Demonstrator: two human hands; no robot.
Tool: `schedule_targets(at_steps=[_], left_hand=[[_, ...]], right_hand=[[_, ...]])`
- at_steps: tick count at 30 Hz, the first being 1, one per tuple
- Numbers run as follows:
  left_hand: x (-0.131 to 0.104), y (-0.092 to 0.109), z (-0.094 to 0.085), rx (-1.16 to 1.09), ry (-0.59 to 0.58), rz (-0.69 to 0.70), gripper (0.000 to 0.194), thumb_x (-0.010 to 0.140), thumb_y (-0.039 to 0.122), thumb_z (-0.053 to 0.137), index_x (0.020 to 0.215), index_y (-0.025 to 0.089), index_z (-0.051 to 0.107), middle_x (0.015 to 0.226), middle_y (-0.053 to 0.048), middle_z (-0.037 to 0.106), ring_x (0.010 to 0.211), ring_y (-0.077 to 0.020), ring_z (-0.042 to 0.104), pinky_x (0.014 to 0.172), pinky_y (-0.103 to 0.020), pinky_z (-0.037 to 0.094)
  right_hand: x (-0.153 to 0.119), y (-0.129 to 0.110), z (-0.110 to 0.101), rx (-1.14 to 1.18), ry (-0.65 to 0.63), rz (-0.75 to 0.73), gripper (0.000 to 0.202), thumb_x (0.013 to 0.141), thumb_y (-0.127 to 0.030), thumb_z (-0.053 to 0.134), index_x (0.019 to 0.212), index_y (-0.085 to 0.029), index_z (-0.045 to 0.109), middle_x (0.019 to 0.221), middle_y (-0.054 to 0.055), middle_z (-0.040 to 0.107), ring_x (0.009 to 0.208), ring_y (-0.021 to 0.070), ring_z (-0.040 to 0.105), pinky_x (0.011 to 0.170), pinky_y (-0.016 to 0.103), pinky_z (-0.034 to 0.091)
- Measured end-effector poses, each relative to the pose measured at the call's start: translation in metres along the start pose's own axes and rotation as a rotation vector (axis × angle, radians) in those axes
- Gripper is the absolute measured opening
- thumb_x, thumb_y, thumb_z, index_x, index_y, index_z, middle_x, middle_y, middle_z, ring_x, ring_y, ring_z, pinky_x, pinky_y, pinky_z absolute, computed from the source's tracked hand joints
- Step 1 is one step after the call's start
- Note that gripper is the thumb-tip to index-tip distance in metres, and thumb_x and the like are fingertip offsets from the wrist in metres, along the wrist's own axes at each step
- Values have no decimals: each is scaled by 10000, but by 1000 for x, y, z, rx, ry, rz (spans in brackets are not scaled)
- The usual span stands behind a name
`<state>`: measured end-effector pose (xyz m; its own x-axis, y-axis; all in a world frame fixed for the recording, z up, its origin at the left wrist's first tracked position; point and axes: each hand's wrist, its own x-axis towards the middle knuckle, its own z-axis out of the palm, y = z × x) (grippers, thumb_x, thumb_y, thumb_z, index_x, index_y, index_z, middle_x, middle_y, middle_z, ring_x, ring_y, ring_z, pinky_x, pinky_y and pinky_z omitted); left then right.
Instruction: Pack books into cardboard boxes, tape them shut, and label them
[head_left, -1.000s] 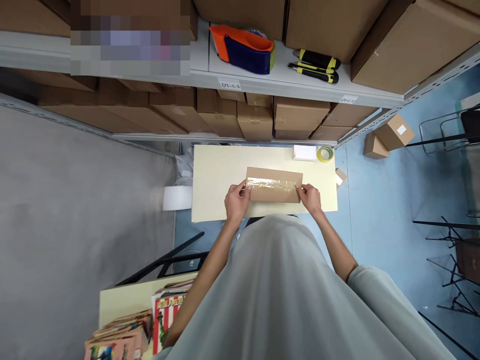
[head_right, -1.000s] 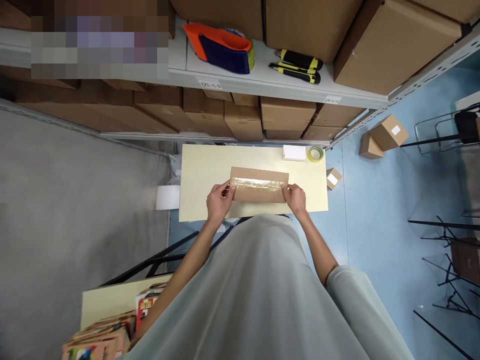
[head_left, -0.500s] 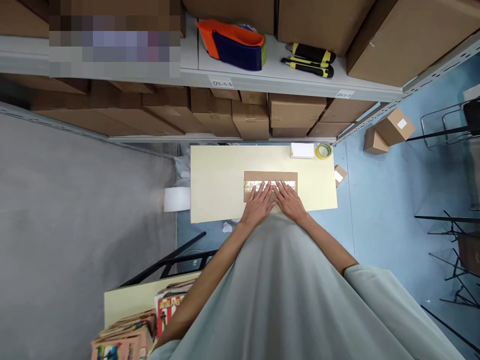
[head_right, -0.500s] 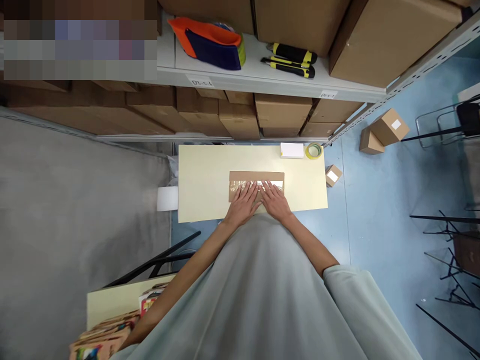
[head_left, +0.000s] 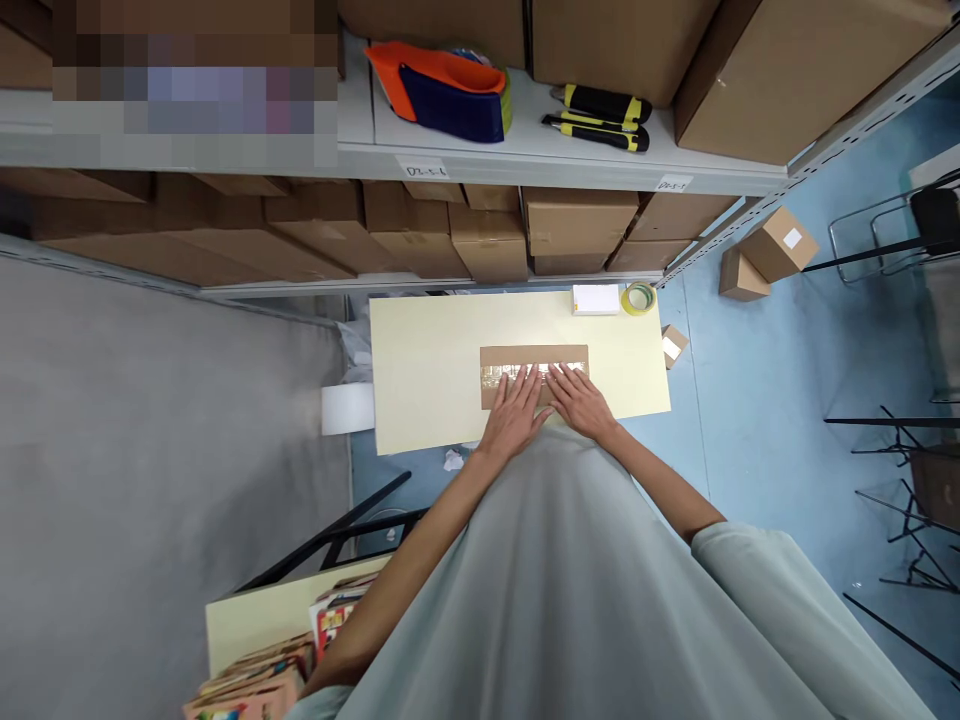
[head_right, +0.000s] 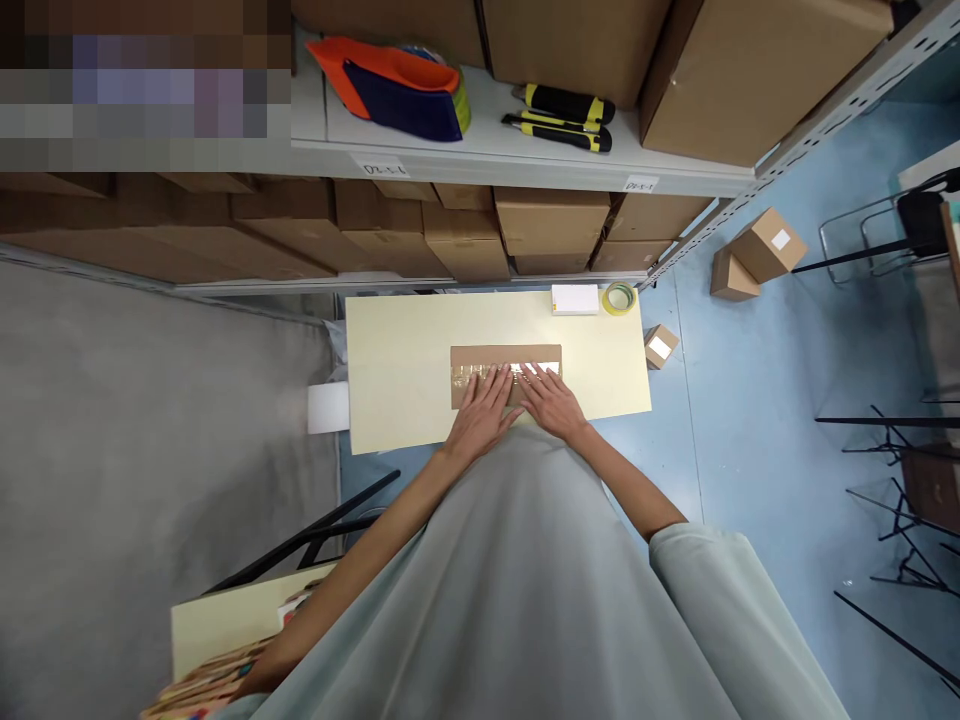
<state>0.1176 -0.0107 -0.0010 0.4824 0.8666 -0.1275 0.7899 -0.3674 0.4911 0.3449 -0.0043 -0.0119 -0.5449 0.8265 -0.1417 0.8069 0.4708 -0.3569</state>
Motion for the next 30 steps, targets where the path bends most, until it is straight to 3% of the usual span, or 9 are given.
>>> schedule_targets(at_steps=[3, 10, 16, 19, 21, 26, 30], left_hand=[[3, -6, -3, -22, -39, 28, 744, 1149, 506, 377, 1799, 154, 299, 1834, -148, 323, 1736, -342, 250, 1430, -613, 96], [-31, -41, -18, -16, -12, -35, 683, 1160, 450, 343, 1794, 196, 329, 1832, -112, 340, 1743, -360, 212, 1415, -678, 87], [-3, -19, -17, -21, -9, 12, 736, 1158, 489, 344, 1797, 127, 289, 1835, -146, 319, 1741, -341, 233, 1428, -613, 133], [6, -19, -14, -15, -37, 18, 739, 1153, 475, 349, 1803, 131, 269, 1837, -157, 308, 1738, -326, 252, 1427, -592, 159], [-2, -30, -14, 6, -37, -12, 740, 1152, 474, 346, 1806, 139, 262, 1845, -154, 287, 1738, -328, 250, 1428, -595, 141], [-41, -61, -21, 14, -8, -132, 783, 1149, 513, 334, 1825, 153, 174, 1866, -156, 227, 1761, -353, 131, 1414, -656, 98], [-40, -53, -19, -32, 43, -167, 836, 1148, 540, 330, 1820, 90, 120, 1866, -196, 184, 1762, -366, 111, 1411, -654, 126]], right_hand=[[7, -2, -1, 5, -37, -41, 617, 1192, -344, 391, 1774, -142, 362, 1833, 86, 323, 1745, 285, 243, 1439, 535, 259], [-23, 18, -9, 5, 5, 49, 608, 1192, -311, 362, 1776, -142, 360, 1817, 95, 361, 1733, 301, 276, 1425, 562, 295], [12, -8, -5, -3, 16, -33, 628, 1197, -349, 353, 1775, -101, 345, 1827, 123, 334, 1738, 266, 269, 1436, 509, 280], [23, -8, -5, -25, -19, -37, 634, 1198, -364, 353, 1773, -95, 344, 1836, 119, 310, 1740, 263, 262, 1437, 497, 268], [14, 4, -6, -34, -32, -7, 642, 1196, -374, 360, 1783, -116, 325, 1843, 109, 289, 1743, 268, 252, 1438, 512, 259], [-40, 40, -9, -33, 32, 198, 696, 1196, -411, 341, 1817, -127, 206, 1848, 126, 261, 1749, 294, 221, 1434, 557, 246], [-49, 32, -9, 0, 75, 284, 711, 1198, -410, 325, 1821, -107, 166, 1855, 153, 242, 1750, 305, 216, 1424, 564, 273]])
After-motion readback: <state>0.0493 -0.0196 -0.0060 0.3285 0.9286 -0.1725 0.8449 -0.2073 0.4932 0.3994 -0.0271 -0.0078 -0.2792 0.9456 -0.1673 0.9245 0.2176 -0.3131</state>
